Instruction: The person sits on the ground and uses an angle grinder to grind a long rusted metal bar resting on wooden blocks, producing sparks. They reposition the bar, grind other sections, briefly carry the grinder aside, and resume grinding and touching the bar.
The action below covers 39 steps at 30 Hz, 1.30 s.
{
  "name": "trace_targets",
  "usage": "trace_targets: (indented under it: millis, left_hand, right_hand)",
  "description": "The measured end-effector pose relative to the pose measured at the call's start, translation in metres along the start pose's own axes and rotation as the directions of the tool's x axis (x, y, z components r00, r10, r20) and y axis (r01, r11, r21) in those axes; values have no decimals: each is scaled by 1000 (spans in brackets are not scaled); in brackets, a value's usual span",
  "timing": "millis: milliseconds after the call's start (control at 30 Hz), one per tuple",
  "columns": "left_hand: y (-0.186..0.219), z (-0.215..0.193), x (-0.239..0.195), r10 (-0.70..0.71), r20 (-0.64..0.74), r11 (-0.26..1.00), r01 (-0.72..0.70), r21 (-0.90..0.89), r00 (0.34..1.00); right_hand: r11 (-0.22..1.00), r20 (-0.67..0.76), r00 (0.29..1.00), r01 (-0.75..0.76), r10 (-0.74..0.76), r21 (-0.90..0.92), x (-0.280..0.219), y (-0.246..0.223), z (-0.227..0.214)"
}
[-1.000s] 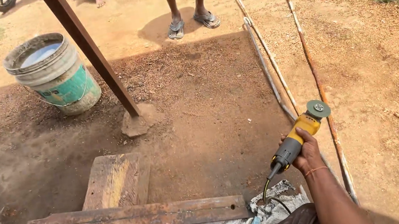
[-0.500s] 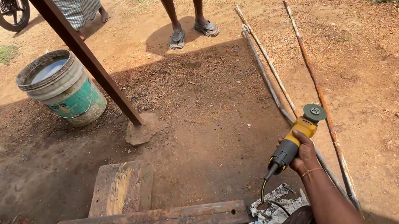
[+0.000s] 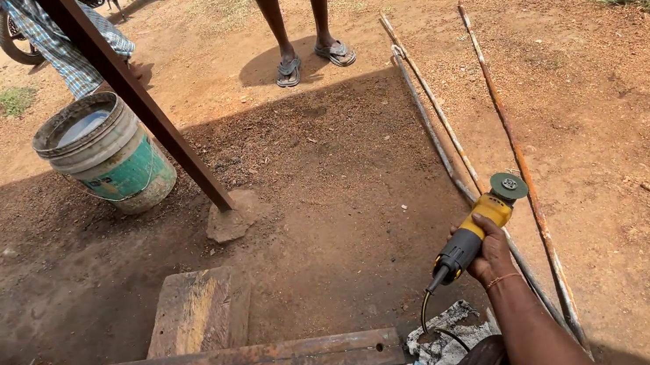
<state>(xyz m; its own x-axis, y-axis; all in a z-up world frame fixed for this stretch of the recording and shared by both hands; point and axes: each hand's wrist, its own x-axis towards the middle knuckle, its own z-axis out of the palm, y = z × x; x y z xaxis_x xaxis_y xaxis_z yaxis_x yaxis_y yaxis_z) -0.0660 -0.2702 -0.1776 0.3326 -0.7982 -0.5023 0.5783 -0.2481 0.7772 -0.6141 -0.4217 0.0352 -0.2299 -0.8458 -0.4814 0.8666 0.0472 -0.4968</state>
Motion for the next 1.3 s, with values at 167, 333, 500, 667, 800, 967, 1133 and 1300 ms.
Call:
trace_targets:
  millis: [167,333,500,667,800,967,1133,1300]
  left_hand:
    - [-4,4,0,28,-88,998,-23,59,996]
    - [-5,3,2,24,-145,997,-13,76,989]
    - [-5,2,4,-28,-190,994,46,94,981]
    - [5,20,-9,-6,-302,990,48,133,953]
    - [-8,14,-46,39,-405,965,71,254,914]
    - [12,30,-32,41,-448,950,104,293,893]
    - [22,41,-63,112,-496,869,158,469,861]
    - [54,71,-103,543,-217,372,-1,928,811]
  right_hand:
    - [1000,-2,1000,-4,4,-6,2,1,-2]
    - [1000,5,1000,-8,8,13,4,2,-4]
    - [1000,12,1000,-5,5,22,5,3,-4]
    - [1000,2,1000,16,-16,17,2,0,6]
    - [998,-72,997,24,-20,64,-12,2,-1]
    - [999,-16,1000,7,-6,37,-12,-2,7]
    - [998,4,1000,19,-19,61,-14,-1,6]
    - [999,-16,999,34,-34,41,-14,-2,1]
